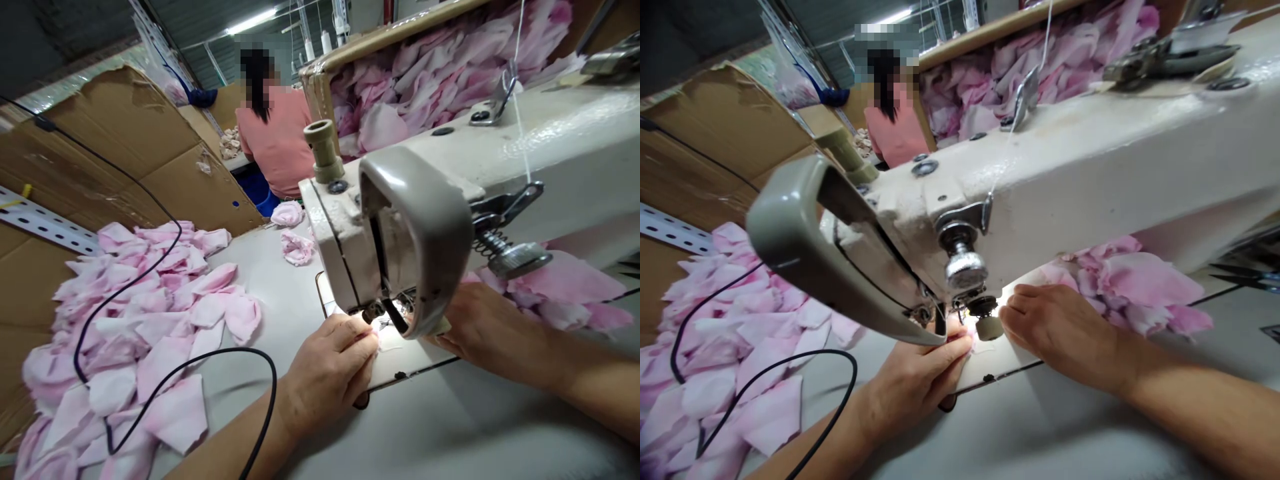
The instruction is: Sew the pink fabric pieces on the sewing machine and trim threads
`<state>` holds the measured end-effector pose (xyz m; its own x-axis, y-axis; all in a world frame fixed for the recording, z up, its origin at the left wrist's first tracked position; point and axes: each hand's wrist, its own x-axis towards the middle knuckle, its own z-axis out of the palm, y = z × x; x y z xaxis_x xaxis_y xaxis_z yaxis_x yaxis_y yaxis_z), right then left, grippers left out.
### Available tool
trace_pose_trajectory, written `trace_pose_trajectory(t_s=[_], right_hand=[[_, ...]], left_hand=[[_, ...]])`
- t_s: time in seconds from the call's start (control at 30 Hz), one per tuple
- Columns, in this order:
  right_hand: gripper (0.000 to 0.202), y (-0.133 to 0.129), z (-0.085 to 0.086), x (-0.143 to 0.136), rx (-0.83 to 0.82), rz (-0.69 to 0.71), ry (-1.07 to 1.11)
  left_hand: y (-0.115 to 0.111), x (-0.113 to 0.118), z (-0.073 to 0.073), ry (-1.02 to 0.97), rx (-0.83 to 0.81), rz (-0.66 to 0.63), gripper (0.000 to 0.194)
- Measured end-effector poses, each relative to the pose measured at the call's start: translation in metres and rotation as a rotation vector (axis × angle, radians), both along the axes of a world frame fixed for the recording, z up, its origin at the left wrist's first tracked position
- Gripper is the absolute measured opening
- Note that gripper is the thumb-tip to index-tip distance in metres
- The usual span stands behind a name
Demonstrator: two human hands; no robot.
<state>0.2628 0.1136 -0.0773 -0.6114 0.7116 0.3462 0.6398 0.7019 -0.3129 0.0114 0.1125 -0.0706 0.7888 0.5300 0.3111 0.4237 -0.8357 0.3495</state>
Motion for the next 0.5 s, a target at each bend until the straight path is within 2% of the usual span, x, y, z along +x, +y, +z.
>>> trace_pose_trajectory(t_s=[0.23, 0.5], right_hand=[[0.022, 0.001, -0.001, 0.0, -0.032, -0.011, -0.023], [0.025, 0.007, -0.015, 0.0, 0.13, -0.051, -0.055]], left_hand=[[0.0, 0.0, 0.0, 0.024, -0.009, 0.031, 0.025], [0.001, 0.003, 0.006, 0.087, -0.019, 0.084, 0.021]])
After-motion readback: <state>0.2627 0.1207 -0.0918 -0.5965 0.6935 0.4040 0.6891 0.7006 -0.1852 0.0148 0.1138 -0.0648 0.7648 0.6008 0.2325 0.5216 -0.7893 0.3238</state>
